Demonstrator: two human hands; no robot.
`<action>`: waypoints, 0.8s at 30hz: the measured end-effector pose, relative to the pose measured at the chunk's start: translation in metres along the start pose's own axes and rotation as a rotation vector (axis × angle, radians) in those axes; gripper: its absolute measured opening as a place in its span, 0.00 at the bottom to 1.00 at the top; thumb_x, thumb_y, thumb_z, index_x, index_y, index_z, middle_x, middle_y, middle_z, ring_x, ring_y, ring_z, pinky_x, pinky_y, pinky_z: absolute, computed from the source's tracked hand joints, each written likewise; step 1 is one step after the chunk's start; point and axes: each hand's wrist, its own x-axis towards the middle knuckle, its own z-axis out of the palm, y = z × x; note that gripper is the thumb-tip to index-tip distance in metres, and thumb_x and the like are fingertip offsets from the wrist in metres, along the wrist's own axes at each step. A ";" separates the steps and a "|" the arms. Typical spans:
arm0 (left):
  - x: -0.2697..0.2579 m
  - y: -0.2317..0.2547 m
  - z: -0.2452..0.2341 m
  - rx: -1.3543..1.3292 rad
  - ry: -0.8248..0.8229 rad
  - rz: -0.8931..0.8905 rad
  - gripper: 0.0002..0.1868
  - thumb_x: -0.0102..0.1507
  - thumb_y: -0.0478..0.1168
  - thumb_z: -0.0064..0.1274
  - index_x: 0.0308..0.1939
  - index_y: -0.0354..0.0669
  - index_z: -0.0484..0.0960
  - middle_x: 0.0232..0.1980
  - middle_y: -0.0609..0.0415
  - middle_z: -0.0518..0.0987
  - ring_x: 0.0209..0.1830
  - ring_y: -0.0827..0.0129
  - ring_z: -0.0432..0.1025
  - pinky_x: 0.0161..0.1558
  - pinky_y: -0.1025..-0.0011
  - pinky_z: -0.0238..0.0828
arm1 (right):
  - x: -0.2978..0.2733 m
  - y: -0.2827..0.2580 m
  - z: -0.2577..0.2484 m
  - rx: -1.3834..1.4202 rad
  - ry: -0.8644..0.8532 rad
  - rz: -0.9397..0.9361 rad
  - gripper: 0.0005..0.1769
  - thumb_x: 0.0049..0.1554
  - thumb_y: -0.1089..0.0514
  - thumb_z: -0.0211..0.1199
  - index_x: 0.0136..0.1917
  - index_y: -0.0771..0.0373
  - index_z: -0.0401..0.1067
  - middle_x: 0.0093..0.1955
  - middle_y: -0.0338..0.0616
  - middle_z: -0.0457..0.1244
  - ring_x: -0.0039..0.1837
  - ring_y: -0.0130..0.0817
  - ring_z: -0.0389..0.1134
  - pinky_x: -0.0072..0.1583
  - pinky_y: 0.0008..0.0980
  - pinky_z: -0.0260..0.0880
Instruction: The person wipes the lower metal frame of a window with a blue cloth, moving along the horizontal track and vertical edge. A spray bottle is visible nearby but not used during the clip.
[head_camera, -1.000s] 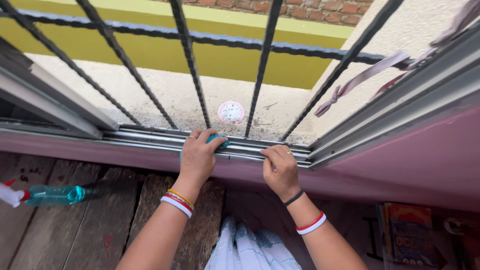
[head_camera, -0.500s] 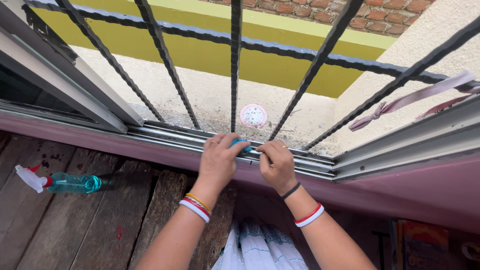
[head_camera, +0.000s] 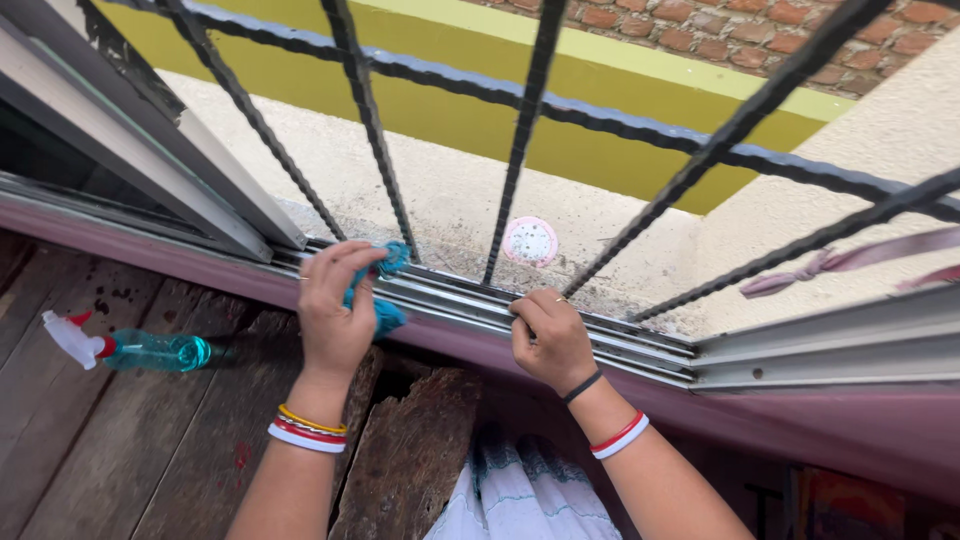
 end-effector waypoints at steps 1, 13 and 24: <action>0.000 -0.006 -0.005 0.072 0.015 0.015 0.14 0.63 0.27 0.55 0.51 0.45 0.83 0.54 0.54 0.79 0.57 0.56 0.72 0.61 0.59 0.68 | 0.000 -0.001 0.001 -0.011 0.004 -0.020 0.07 0.47 0.72 0.60 0.40 0.67 0.72 0.40 0.50 0.64 0.47 0.47 0.68 0.50 0.40 0.70; -0.003 -0.070 -0.002 0.549 -0.083 -0.065 0.15 0.60 0.29 0.55 0.49 0.46 0.84 0.55 0.50 0.77 0.57 0.51 0.70 0.57 0.59 0.70 | 0.005 -0.005 0.010 -0.068 -0.031 0.009 0.08 0.47 0.72 0.60 0.41 0.67 0.74 0.40 0.50 0.64 0.46 0.47 0.68 0.48 0.40 0.70; 0.011 -0.049 -0.008 0.322 0.067 -0.059 0.12 0.65 0.32 0.56 0.52 0.46 0.81 0.54 0.52 0.77 0.58 0.53 0.73 0.59 0.60 0.73 | 0.020 -0.016 0.037 0.010 -0.037 0.005 0.07 0.47 0.71 0.61 0.41 0.68 0.74 0.39 0.51 0.64 0.44 0.47 0.67 0.47 0.40 0.69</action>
